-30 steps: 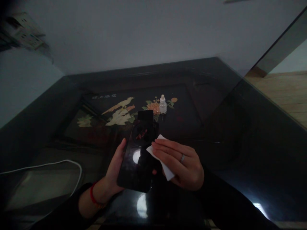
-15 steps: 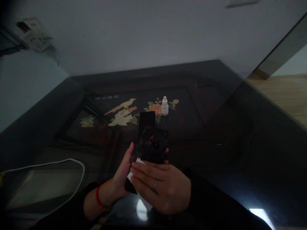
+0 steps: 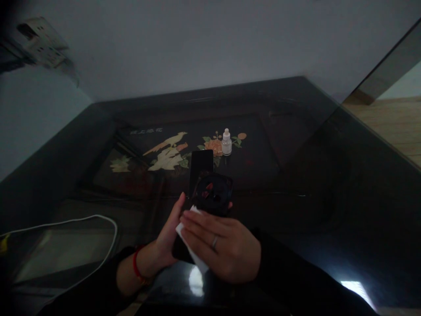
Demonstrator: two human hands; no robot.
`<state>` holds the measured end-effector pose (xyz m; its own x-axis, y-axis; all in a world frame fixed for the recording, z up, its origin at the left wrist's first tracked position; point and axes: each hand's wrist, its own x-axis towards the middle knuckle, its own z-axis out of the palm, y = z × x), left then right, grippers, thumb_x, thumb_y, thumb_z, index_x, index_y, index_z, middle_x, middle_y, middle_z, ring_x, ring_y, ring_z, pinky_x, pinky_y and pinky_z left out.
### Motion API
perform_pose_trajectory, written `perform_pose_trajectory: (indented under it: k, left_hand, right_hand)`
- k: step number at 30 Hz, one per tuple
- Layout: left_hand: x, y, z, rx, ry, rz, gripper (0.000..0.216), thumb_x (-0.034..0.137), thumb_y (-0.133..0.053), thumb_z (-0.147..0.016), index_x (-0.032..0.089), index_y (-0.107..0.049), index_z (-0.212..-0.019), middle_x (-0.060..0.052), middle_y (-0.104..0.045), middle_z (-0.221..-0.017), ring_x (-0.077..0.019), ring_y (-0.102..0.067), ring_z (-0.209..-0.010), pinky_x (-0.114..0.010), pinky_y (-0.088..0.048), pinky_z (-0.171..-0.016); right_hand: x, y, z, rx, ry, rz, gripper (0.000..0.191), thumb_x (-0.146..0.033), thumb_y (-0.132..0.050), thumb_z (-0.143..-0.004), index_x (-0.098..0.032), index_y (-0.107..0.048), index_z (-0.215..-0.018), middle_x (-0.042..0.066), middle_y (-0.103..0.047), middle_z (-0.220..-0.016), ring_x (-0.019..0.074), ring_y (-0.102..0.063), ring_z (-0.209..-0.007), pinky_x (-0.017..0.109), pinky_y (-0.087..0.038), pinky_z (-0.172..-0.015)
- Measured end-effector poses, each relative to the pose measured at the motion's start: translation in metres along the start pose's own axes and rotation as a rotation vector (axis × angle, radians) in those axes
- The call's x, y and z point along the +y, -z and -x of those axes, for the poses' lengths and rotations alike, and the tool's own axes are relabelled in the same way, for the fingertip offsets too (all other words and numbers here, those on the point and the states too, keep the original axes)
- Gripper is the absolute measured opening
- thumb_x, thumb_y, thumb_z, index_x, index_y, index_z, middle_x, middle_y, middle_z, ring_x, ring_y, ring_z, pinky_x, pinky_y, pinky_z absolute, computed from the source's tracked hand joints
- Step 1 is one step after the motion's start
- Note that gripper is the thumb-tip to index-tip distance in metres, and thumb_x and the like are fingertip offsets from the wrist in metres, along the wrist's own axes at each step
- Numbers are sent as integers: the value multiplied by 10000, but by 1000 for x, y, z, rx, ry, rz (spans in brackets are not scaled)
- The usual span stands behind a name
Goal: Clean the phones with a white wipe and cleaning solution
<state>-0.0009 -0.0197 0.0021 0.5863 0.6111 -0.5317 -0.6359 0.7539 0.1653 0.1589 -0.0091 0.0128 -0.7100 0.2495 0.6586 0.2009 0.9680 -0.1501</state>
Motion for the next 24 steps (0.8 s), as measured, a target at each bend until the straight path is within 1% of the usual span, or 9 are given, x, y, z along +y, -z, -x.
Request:
perform_pose_trajectory:
  k: [2,3,8,9,13,14,19,21,24]
  left_hand:
    - [0,0,1,-10,28,33,753,678,-411,-850,62,-601,-1240,-121,-731,-914,-185,-677,-827,-270,-469,-818]
    - [0,0,1,-17,35,40,755,679,-407,-851,63,-599,-1243,-116,-734,-922,-175,-679,-829,-256,-467,-818]
    - [2,-2,0,-68,7,-78,784,663,-265,-901,35,-636,-1186,-143,-719,-1059,-205,-672,-981,-266,-432,-923]
    - [2,-1,0,-59,13,-86,766,650,-278,-906,34,-635,-1188,-146,-719,-1058,-205,-672,-983,-265,-424,-934]
    - [0,6,0,-13,38,21,661,606,-410,-891,76,-610,-1233,-108,-738,-964,-167,-684,-866,-244,-442,-875]
    - [0,7,0,-13,31,32,644,591,-422,-894,81,-600,-1246,-102,-738,-959,-162,-682,-852,-244,-443,-865]
    - [1,6,-1,-79,62,-12,711,605,-357,-910,48,-540,-1311,-142,-701,-1106,-196,-655,-993,-269,-404,-928]
    - [0,7,-2,-69,73,28,717,606,-385,-900,36,-537,-1308,-127,-720,-1028,-186,-664,-925,-265,-413,-902]
    - [-3,10,-4,-13,71,199,625,562,-454,-897,59,-586,-1243,-39,-716,-769,-119,-646,-700,-211,-442,-780]
  right_hand:
    - [2,0,1,23,-79,27,330,-80,-378,-964,23,-602,-1184,182,-641,-1237,262,-489,-1297,378,-502,-1038]
    - [1,-1,1,25,-81,21,328,-78,-383,-962,21,-602,-1185,179,-642,-1238,260,-490,-1296,375,-496,-1044]
    - [-6,-5,-2,-7,134,-122,281,-91,-431,-950,-24,-654,-1109,108,-710,-1134,208,-600,-1181,310,-472,-1064]
    - [-4,-5,-2,-8,124,-124,286,-91,-424,-952,-23,-652,-1112,114,-708,-1135,210,-593,-1191,311,-475,-1062]
    - [7,-3,2,38,-93,-54,346,-104,-356,-970,17,-592,-1193,199,-643,-1227,244,-465,-1318,388,-494,-1046]
    - [8,-3,2,47,-105,-55,349,-106,-352,-972,20,-587,-1197,204,-641,-1229,247,-456,-1325,396,-497,-1042]
    - [-3,-8,0,-8,135,-136,271,-108,-432,-960,-34,-655,-1095,104,-715,-1123,206,-580,-1206,311,-483,-1054]
    - [-4,-8,-1,-1,97,-122,276,-103,-421,-964,-25,-645,-1106,119,-705,-1141,209,-557,-1232,318,-481,-1058]
    - [2,-5,1,61,-90,-19,325,-87,-362,-973,-4,-591,-1188,182,-655,-1216,228,-454,-1324,374,-498,-1045]
